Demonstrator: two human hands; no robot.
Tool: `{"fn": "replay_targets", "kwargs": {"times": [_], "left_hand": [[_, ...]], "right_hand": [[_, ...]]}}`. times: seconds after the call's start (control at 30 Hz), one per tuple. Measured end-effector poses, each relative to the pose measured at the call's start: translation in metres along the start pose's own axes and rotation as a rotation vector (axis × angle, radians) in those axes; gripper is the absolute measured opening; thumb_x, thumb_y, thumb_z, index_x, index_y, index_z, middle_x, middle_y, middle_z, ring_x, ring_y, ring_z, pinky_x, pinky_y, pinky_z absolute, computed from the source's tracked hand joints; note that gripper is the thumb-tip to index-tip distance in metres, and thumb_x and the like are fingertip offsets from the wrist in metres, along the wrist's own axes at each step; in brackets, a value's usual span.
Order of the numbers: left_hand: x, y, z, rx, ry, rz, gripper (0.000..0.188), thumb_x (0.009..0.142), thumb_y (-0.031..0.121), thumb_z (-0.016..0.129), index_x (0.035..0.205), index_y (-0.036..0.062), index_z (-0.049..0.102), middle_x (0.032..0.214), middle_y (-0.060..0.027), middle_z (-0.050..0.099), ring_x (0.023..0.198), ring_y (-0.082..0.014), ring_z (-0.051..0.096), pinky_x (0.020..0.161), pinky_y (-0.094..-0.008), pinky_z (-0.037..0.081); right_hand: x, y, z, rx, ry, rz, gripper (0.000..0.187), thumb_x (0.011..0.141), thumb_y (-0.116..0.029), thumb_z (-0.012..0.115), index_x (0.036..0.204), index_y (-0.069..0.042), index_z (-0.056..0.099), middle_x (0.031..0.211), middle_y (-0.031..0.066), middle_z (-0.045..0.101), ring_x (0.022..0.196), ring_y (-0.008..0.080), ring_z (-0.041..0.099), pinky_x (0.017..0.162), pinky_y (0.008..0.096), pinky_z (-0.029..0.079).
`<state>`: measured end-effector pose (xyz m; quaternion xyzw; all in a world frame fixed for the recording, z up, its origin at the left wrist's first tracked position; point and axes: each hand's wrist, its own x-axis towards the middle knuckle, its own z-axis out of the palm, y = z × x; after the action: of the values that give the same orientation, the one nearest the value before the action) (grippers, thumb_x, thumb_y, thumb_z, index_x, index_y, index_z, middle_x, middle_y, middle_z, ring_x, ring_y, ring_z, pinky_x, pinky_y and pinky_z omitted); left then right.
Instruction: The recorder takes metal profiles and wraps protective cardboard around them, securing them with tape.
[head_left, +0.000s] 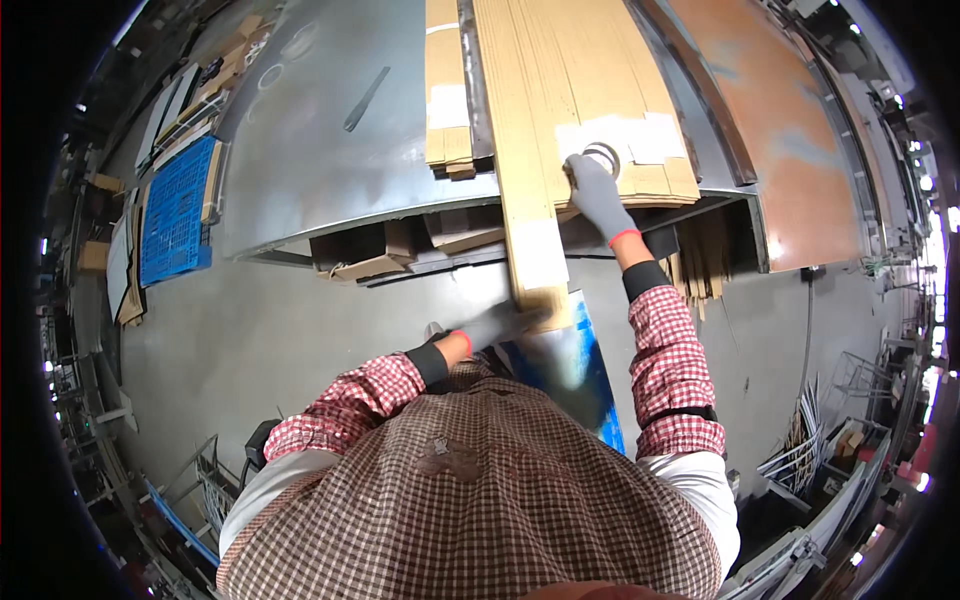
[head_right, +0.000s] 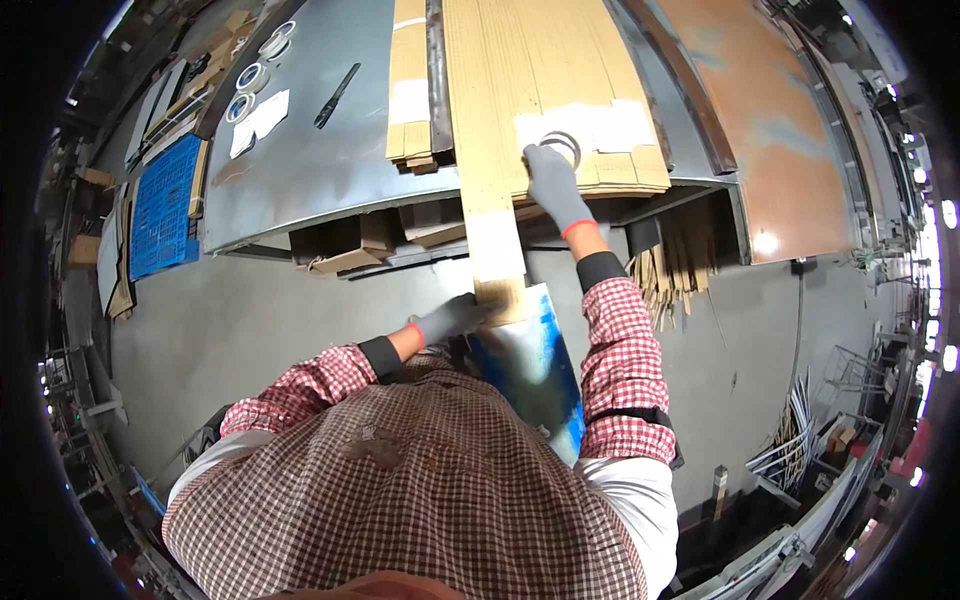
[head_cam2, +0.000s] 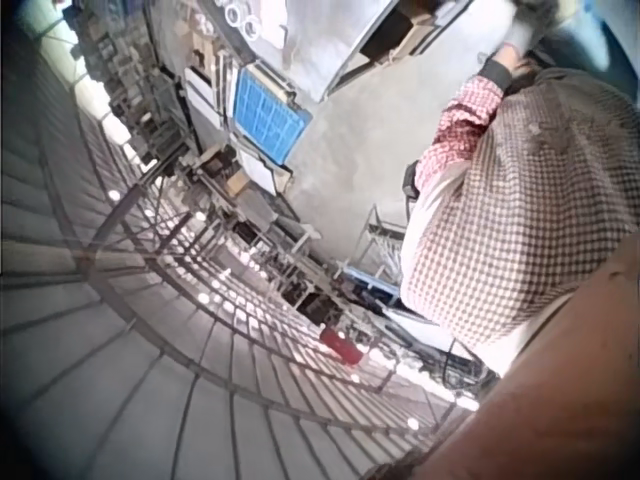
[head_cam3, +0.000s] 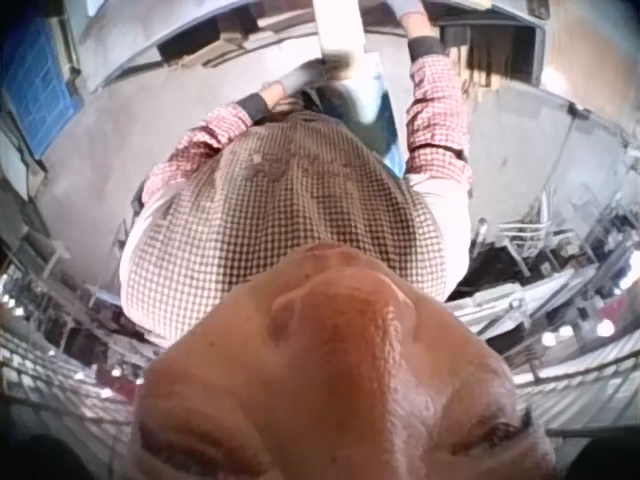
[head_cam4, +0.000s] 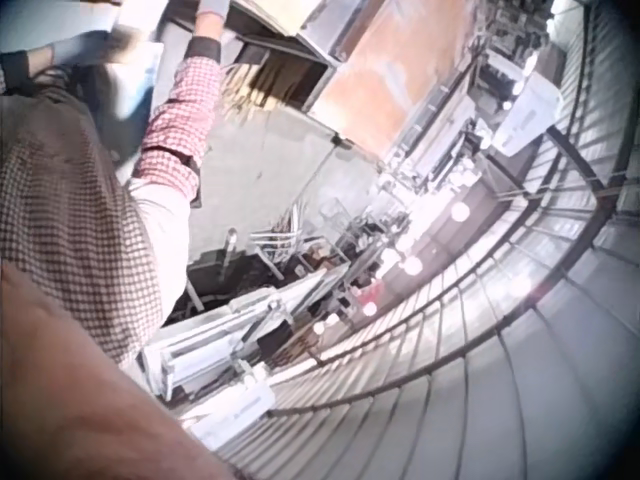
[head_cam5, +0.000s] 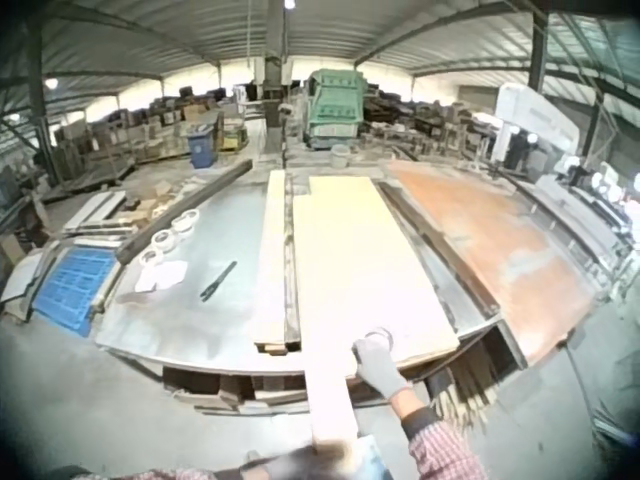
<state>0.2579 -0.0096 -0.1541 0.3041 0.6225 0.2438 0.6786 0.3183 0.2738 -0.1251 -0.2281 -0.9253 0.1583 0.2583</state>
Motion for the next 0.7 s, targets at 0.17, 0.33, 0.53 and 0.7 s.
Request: {"fn": "replay_targets", "kwargs": {"times": [0.17,0.33,0.53,0.7], "left_hand": [[0.001,0.015,-0.017,0.559,-0.032,-0.091,0.084,0.081,0.079,0.043,0.106,0.002,0.069,0.088,-0.0159,0.07,0.076,-0.0245,0.065,0.074,-0.035,0.05],[-0.018,0.027,-0.044,0.708,0.038,0.026,0.082,0.075,0.081,0.048,0.076,0.0016,0.071,0.072,-0.0138,0.068,0.07,-0.0241,0.067,0.069,-0.0355,0.051],[-0.125,0.119,-0.059,0.219,0.223,0.59,0.063,0.078,0.01,0.072,0.134,-0.0022,0.046,0.083,-0.0126,0.064,0.071,-0.0145,0.061,0.067,-0.0284,0.051],[-0.1,0.108,-0.077,0.218,0.26,0.669,0.051,0.08,0.011,0.072,0.127,0.0025,0.053,0.09,-0.0127,0.068,0.072,-0.017,0.067,0.066,-0.0303,0.053]], "right_hand": [[0.017,0.006,0.002,-0.012,0.014,-0.007,0.016,0.078,0.002,0.053,0.093,-0.003,0.056,0.082,0.0209,0.061,0.082,0.0383,0.06,0.07,0.0461,0.046],[0.016,-0.066,-0.085,0.109,-0.17,0.153,0.022,0.083,-0.007,0.055,0.104,-0.005,0.062,0.091,0.0184,0.066,0.084,0.0362,0.063,0.073,0.0428,0.05],[-0.042,-0.152,-0.124,0.513,-0.652,-0.175,0.035,0.081,-0.014,0.06,0.116,-0.01,0.062,0.106,0.0123,0.065,0.084,0.0325,0.063,0.081,0.0361,0.05],[-0.019,-0.166,-0.116,0.635,-0.887,0.08,0.035,0.084,-0.024,0.058,0.114,-0.007,0.065,0.102,0.0176,0.066,0.085,0.0312,0.064,0.08,0.0347,0.05]]}}
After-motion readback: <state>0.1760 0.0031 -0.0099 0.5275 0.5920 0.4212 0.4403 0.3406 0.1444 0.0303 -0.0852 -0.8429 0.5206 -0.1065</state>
